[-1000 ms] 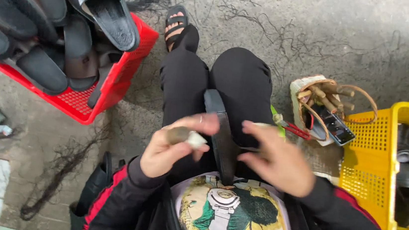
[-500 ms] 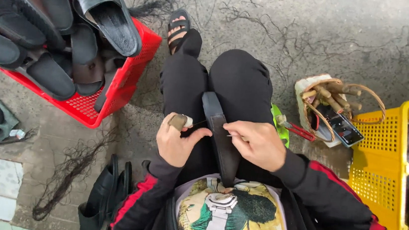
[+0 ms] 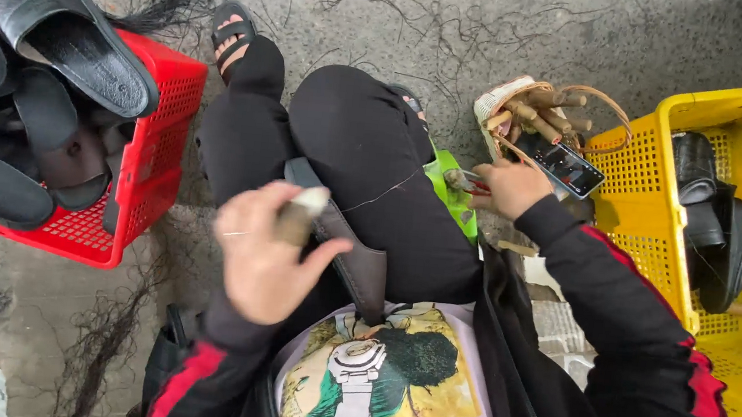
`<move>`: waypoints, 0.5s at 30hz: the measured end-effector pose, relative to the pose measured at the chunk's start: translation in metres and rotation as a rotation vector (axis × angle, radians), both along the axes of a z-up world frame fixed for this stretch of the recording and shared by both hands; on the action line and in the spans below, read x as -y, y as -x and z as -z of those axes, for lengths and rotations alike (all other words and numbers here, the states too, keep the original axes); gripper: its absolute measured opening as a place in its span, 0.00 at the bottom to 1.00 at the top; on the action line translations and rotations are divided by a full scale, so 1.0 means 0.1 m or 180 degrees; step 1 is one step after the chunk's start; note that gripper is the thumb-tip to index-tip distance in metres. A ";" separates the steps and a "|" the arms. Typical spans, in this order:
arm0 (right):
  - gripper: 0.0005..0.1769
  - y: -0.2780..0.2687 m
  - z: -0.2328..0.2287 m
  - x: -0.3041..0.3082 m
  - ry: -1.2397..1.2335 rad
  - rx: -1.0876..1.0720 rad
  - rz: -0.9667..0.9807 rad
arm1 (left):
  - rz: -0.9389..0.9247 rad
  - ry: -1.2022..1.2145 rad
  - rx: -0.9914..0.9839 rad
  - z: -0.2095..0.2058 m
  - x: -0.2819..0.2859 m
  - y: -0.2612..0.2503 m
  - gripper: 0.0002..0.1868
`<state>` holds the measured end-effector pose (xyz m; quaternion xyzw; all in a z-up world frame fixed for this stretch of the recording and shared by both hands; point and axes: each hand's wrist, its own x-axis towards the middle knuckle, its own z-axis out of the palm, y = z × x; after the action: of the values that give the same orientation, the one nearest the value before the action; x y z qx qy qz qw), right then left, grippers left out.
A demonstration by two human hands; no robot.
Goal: A person is hand-sewing a shoe sole to the upper part of a shoe using a needle and thread.
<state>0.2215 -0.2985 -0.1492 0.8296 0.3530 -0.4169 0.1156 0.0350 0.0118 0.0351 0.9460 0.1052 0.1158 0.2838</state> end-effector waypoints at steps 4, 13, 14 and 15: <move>0.25 0.12 0.30 0.19 0.0430 -0.0123 -0.0010 | -0.0072 -0.0468 0.0091 0.27 0.15 -0.04 0.13; 0.21 -0.10 -1.44 -0.34 -0.0849 0.0350 0.0467 | -0.0592 0.1719 0.0528 0.07 -0.04 -0.01 0.07; 0.22 -0.08 -1.53 -0.44 -0.1793 0.0173 0.0425 | -0.0700 0.1867 0.0583 0.06 -0.05 -0.02 0.07; 0.23 -0.05 -1.63 -0.54 -0.2737 -0.0020 0.0399 | -0.0808 0.2014 0.0642 0.04 -0.07 -0.01 0.07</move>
<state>0.2262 -0.2448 0.0136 0.8208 0.4439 -0.2406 -0.2670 0.0359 0.0188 0.0308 0.7745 0.2240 0.2047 0.5551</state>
